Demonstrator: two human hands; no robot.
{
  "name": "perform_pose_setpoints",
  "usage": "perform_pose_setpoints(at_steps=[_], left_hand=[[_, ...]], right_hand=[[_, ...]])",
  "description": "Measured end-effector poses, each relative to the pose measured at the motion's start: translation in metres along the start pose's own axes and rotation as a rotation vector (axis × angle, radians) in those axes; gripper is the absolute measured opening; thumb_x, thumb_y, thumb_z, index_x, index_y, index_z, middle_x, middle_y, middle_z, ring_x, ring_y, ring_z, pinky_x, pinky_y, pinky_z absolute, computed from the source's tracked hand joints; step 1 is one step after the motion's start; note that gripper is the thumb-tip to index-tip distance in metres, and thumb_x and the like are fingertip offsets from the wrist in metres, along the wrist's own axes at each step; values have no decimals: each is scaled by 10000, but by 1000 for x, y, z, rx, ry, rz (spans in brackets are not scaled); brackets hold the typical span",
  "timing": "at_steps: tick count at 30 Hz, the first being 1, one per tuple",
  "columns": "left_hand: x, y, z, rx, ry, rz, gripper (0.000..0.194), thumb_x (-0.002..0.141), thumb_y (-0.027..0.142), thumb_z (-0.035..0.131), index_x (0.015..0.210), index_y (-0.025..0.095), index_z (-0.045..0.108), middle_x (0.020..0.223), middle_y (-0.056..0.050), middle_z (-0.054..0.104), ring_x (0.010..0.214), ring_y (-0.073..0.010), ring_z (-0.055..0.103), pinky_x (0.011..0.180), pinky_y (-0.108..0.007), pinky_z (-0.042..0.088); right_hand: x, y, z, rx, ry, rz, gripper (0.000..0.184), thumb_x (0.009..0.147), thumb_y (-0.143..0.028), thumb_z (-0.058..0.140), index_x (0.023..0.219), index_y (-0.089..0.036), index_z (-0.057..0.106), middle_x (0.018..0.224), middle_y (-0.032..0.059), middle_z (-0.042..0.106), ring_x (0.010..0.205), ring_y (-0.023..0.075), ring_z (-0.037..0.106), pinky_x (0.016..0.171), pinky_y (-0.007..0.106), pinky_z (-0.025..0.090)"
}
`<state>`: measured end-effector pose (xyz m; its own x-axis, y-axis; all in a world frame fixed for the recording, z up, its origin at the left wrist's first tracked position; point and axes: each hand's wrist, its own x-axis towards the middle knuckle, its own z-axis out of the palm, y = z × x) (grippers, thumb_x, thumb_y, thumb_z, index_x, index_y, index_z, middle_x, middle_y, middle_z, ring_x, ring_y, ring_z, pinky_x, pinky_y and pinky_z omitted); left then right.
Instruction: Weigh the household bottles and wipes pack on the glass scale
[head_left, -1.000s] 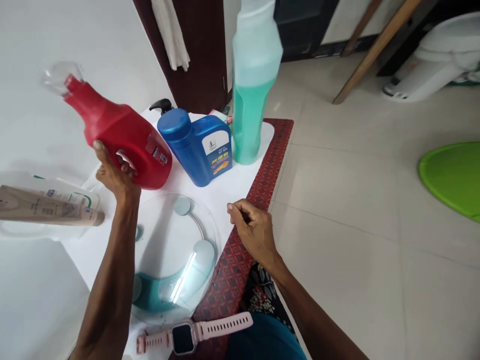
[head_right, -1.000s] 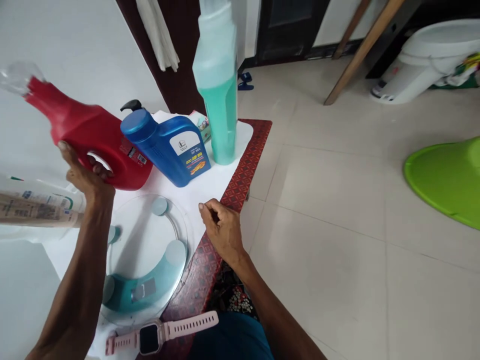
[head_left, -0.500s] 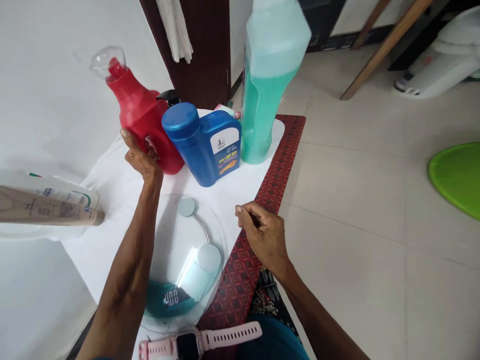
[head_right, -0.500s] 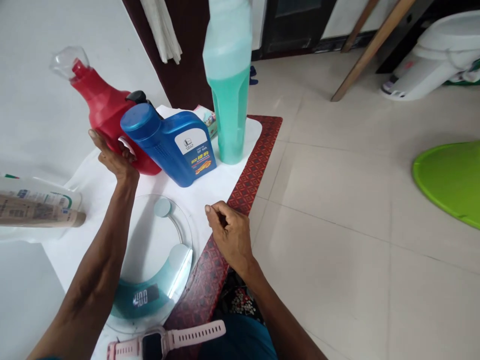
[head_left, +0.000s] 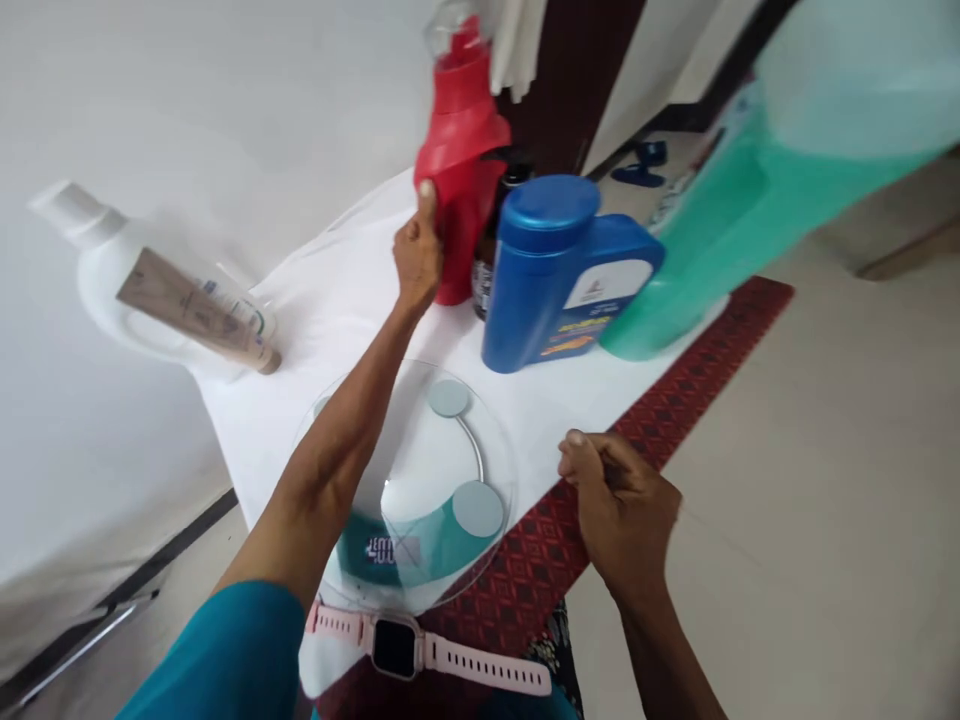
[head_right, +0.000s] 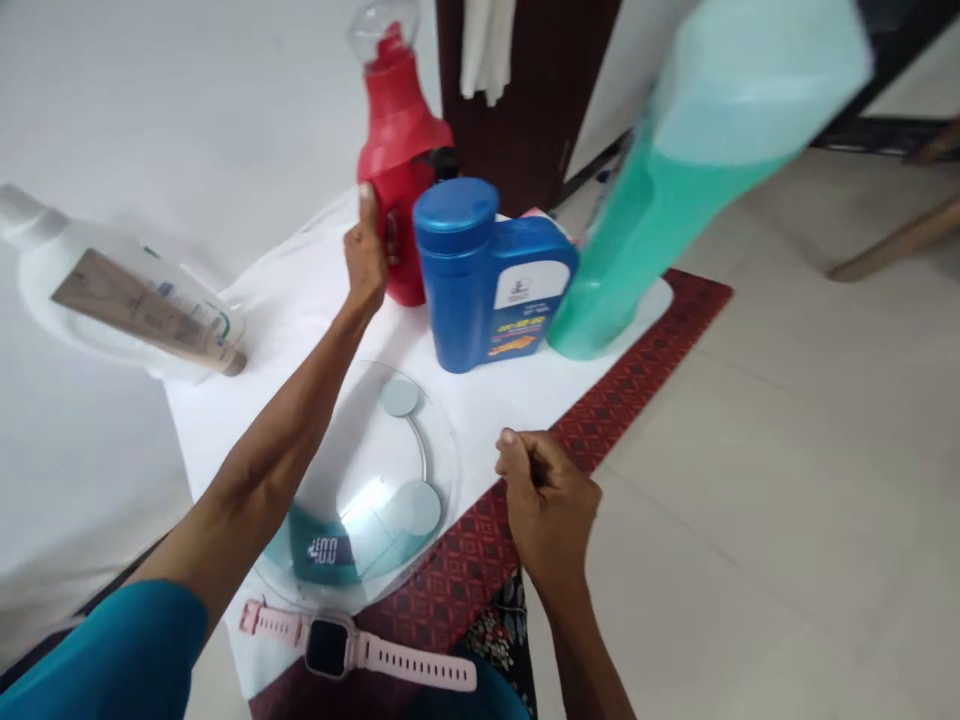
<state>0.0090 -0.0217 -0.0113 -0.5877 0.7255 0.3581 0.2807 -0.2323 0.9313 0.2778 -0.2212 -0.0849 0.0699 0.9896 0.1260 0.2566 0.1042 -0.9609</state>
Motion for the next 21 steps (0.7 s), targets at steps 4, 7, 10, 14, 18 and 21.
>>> perform_pose_setpoints(at_steps=[4, 7, 10, 14, 18, 21], left_hand=[[-36, 6, -54, 165, -25, 133, 481, 1021, 689, 678, 957, 220, 595, 1021, -86, 707, 977, -230, 697, 873, -383, 552], [-60, 24, -114, 301, 22, 227, 520, 954, 691, 768, 1123, 230, 595, 1187, -120, 721, 1072, -255, 702, 912, -396, 565], [-66, 56, -166, 438, 43, 308, 571, 932, 753, 752, 1123, 234, 613, 1152, -113, 727, 1067, -260, 705, 908, -404, 581], [-66, 105, -207, 524, 1, 410, 609, 939, 824, 687, 1080, 236, 620, 1054, -66, 705, 1000, -232, 708, 896, -416, 597], [-92, 139, -233, 572, 186, 553, 480, 1022, 694, 682, 1146, 237, 603, 1088, -27, 675, 1032, -224, 712, 943, -450, 590], [-113, 133, -256, 660, 570, 652, 515, 995, 651, 736, 1293, 288, 523, 1293, -50, 633, 1238, -277, 662, 1069, -504, 563]], right_hand=[[-1, 5, 0, 7, 5, 19, 437, 1003, -595, 702, 754, -236, 698, 742, 7, 713, 702, 179, 676, 735, 326, 524], [-1, 3, 0, 11, 7, 19, 449, 987, -618, 705, 750, -236, 701, 727, 8, 707, 670, 176, 660, 709, 329, 519], [0, -2, 0, -2, 11, 7, 439, 969, -606, 714, 726, -240, 699, 698, 14, 701, 625, 182, 645, 671, 341, 519], [1, -4, 2, 3, 36, 6, 386, 932, -541, 750, 701, -235, 709, 698, 48, 719, 636, 213, 667, 656, 371, 537], [2, -4, 4, 7, 65, 11, 359, 885, -537, 781, 690, -242, 716, 674, 50, 704, 620, 231, 674, 662, 402, 556], [3, -3, 5, -9, 76, 11, 376, 831, -575, 829, 664, -259, 713, 659, 62, 695, 595, 248, 668, 663, 441, 565]])
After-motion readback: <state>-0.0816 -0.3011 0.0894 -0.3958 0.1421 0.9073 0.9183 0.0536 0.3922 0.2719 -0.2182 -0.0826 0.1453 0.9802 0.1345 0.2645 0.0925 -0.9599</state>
